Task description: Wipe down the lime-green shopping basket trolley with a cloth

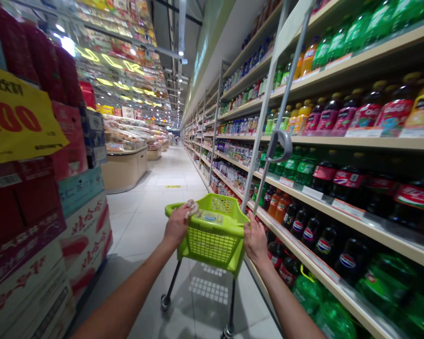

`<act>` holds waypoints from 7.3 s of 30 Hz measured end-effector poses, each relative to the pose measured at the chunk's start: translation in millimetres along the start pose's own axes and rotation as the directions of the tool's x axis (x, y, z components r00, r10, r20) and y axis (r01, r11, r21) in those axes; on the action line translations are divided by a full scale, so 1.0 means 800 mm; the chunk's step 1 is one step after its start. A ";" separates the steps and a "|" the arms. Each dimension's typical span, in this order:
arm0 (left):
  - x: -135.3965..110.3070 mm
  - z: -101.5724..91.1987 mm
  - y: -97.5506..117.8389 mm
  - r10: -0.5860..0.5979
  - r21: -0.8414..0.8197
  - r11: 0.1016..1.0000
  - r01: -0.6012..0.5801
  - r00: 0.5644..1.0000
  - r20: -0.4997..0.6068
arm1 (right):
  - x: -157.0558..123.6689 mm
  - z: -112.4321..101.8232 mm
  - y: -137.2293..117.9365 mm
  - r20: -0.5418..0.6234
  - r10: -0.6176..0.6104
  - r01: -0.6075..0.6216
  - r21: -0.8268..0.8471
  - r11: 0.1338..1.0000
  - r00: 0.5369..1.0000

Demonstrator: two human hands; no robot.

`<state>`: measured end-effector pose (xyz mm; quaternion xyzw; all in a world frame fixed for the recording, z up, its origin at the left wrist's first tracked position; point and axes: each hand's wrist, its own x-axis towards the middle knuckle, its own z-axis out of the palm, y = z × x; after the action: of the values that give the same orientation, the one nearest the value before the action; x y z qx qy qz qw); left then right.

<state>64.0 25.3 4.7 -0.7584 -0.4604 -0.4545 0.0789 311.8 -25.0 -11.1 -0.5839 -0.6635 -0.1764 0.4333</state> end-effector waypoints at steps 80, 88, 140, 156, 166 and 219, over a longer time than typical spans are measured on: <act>-0.049 0.057 0.077 -0.019 -0.468 0.882 0.053 0.997 0.077 | -0.019 -0.032 0.027 0.095 -0.009 0.007 0.022 1.000 0.995; -0.051 0.071 0.140 0.350 -0.471 0.839 -0.273 0.933 0.083 | -0.027 -0.048 0.037 0.005 -0.002 0.002 0.065 0.998 1.000; -0.196 0.082 -0.100 -0.303 -0.039 0.953 0.300 0.949 -0.084 | -0.084 -0.048 0.064 0.123 -0.047 0.099 -0.465 0.880 0.991; -0.224 0.094 -0.048 -0.197 -0.319 0.912 0.259 0.957 0.214 | -0.086 -0.050 0.071 0.116 -0.094 0.139 -0.483 0.864 0.989; -0.218 0.066 0.043 -0.567 -0.735 0.197 0.649 0.687 0.455 | -0.168 0.012 -0.049 0.321 -0.101 0.066 0.116 0.991 0.942; -0.172 0.057 0.091 -0.285 -0.441 -0.286 0.850 0.364 0.887 | -0.200 0.051 -0.064 0.336 -0.272 0.218 0.190 0.957 0.902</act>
<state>125.9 -77.7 -104.7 -0.3342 -0.3830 -0.4001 -0.7626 240.3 -106.9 -145.1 -0.4843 -0.8107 -0.0706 0.3214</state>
